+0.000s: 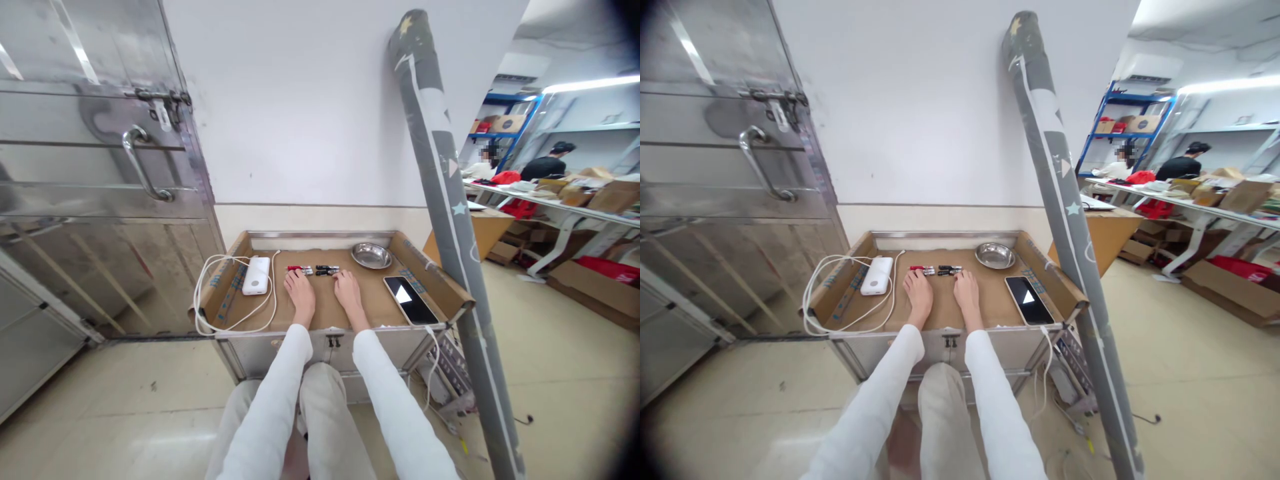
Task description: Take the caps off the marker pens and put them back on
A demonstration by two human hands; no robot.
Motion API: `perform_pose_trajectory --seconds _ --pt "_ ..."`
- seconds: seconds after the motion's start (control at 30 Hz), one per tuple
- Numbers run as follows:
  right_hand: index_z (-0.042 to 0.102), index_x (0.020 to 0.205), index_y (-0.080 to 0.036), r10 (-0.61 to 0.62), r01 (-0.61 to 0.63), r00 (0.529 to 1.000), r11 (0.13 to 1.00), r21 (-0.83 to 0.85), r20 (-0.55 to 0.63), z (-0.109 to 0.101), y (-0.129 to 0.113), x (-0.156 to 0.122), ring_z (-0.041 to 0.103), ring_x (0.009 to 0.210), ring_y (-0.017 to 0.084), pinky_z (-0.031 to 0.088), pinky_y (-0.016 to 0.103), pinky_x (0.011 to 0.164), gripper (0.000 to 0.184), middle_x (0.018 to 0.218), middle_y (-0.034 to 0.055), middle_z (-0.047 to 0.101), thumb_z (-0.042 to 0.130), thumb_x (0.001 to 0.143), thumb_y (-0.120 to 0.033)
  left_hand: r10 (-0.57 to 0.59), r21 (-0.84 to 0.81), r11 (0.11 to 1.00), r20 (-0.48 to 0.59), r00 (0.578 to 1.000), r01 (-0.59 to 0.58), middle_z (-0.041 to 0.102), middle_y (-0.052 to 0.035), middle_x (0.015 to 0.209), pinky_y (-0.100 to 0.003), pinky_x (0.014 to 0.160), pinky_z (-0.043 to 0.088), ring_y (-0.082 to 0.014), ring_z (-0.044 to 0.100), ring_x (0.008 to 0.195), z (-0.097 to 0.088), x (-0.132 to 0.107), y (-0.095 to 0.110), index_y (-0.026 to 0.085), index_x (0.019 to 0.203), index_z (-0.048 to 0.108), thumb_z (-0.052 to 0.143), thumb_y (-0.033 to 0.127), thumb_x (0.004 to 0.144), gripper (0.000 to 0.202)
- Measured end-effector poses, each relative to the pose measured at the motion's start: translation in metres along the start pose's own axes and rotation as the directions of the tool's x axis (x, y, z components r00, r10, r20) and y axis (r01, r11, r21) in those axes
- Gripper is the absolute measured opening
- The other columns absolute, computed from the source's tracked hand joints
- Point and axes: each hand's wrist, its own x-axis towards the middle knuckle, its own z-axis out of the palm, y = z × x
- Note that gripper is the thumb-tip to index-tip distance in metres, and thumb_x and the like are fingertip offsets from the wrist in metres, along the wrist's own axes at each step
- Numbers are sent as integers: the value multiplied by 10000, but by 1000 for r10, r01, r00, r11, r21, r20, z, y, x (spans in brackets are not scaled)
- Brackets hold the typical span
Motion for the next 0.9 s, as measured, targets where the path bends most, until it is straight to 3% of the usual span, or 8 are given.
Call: perform_pose_trajectory --seconds 0.27,0.33,0.43,0.57,0.67,0.73,0.9 --pt "593 1143 -145 34 -34 999 999 -7 26 2 0 0 490 1036 191 342 291 947 370 1101 111 594 355 865 -91 -45 77 996 20 999 43 565 -171 1025 -421 892 408 -275 530 1007 1 2 -2 87 1025 536 288 129 917 273" --pt "546 1213 -140 30 -30 999 999 13 10 4 0 0 493 1053 196 350 303 958 417 1116 117 592 361 846 -72 -11 48 999 29 1000 10 572 -165 1002 -431 870 423 -278 538 982 3 2 -2 93 1012 534 315 172 929 247" --pt "429 1338 -157 -21 25 999 997 78 -47 4 1 0 499 1080 203 378 325 960 538 1172 121 570 358 816 -47 127 -104 987 50 991 -121 562 -160 1017 -410 844 450 -265 560 962 3 4 -1 102 1042 526 363 230 938 232" --pt "343 1396 -226 -120 141 986 970 200 -112 1 0 0 520 1083 185 433 320 928 621 1232 96 520 354 802 -44 407 -454 830 94 909 -325 528 -99 1056 -308 776 489 -183 607 871 1 6 1 175 1086 524 408 272 939 211" --pt "423 1337 -222 -111 137 988 952 272 -109 0 0 0 561 1009 171 473 295 866 536 1222 99 502 356 826 -72 531 -629 682 73 844 -374 516 -53 1051 -288 805 496 -153 614 873 -2 5 2 221 1076 533 446 264 927 177" --pt "489 1268 -203 -89 115 991 950 292 -101 1 1 0 576 967 172 482 293 839 451 1195 105 510 354 850 -101 537 -684 626 32 843 -373 522 -46 1033 -290 841 492 -148 611 898 -3 6 2 217 1055 537 468 247 918 156" --pt "538 1190 -183 -78 106 993 931 348 -91 8 4 1 589 927 171 486 300 833 379 1137 106 540 328 879 -132 428 -757 545 -121 896 -362 572 -54 998 -291 846 503 -150 605 933 -2 6 3 190 1011 522 481 260 915 126"
